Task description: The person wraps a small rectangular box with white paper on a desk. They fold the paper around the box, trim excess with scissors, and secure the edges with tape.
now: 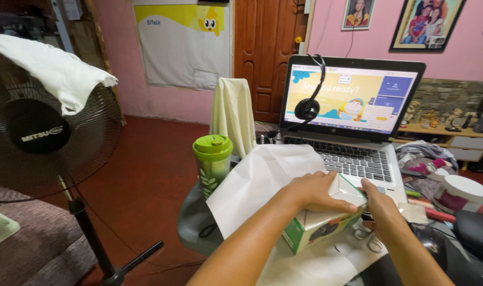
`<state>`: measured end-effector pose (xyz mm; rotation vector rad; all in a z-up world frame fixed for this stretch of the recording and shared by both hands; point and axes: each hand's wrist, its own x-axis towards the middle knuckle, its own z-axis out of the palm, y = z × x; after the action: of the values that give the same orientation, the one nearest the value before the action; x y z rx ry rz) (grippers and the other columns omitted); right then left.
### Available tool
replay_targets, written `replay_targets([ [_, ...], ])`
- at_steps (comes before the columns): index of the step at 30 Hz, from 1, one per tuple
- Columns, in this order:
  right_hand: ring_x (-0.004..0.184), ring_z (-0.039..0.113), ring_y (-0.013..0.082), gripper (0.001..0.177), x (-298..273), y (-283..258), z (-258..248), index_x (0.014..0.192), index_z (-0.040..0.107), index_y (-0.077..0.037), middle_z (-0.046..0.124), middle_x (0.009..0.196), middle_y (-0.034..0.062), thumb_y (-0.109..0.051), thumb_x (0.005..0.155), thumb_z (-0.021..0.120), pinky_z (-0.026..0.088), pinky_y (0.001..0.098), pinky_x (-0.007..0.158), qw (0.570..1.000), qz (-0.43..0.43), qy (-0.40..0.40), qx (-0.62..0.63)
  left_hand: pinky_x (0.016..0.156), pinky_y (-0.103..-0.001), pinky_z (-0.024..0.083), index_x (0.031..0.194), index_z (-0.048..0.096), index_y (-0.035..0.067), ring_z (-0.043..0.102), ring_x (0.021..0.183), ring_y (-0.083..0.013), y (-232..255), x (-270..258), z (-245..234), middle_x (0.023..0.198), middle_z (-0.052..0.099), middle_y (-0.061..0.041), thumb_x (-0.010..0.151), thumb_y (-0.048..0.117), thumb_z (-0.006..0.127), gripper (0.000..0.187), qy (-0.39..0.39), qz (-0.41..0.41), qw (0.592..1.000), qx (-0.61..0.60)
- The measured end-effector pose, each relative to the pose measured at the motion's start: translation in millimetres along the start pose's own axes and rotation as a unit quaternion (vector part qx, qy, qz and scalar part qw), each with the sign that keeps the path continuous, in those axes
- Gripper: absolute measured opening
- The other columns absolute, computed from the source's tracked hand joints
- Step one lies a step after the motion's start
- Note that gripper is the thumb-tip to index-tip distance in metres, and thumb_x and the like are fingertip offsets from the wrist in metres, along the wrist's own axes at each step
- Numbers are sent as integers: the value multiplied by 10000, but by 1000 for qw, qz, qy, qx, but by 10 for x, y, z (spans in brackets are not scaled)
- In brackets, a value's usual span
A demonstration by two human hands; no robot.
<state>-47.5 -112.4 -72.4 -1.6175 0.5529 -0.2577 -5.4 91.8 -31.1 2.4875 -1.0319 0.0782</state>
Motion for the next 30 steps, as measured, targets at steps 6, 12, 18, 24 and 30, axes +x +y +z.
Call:
replay_targets([
  [6, 1087, 646, 413, 577, 438, 322, -226, 1275, 753, -20, 727, 1145, 236, -482, 1049, 493, 499, 546, 967, 979, -160, 15, -125, 951, -430, 541, 1554, 416, 11, 662, 1197, -352, 91, -204, -49, 1371, 631, -209, 513, 917, 581, 1389, 37, 1, 999, -7],
  [12, 1194, 651, 360, 425, 296, 238, -183, 1341, 691, -198, 724, 1243, 150, -281, 950, 546, 480, 514, 1011, 890, -75, 105, -438, 959, -423, 536, 1550, 425, 8, 658, 1200, -350, 167, -271, -130, 1367, 631, -207, 479, 932, 594, 1424, 41, -12, 999, 5],
  [18, 1174, 640, 375, 438, 161, 342, -138, 1270, 725, -214, 683, 1248, 145, -135, 856, 607, 535, 482, 977, 837, -215, 137, -484, 959, -408, 540, 1567, 361, -28, 657, 1182, -368, 158, -342, -140, 1402, 585, -241, 403, 879, 672, 1508, 5, -6, 1000, 18],
  [24, 1101, 605, 380, 311, 113, 511, -208, 1023, 768, -132, 663, 1099, 166, 29, 800, 623, 533, 466, 950, 828, -279, 182, -451, 948, -402, 542, 1571, 358, -22, 671, 1162, -362, 232, -347, -198, 1392, 595, -227, 442, 808, 696, 1441, 12, -14, 1000, 24],
  [30, 1078, 601, 386, 212, -15, 471, -171, 935, 727, -73, 658, 1051, 161, 44, 796, 618, 526, 467, 940, 812, -323, 177, -454, 927, -394, 554, 1567, 354, -21, 675, 1156, -347, 214, -351, -164, 1365, 605, -219, 447, 799, 700, 1431, 22, -48, 998, 24],
])
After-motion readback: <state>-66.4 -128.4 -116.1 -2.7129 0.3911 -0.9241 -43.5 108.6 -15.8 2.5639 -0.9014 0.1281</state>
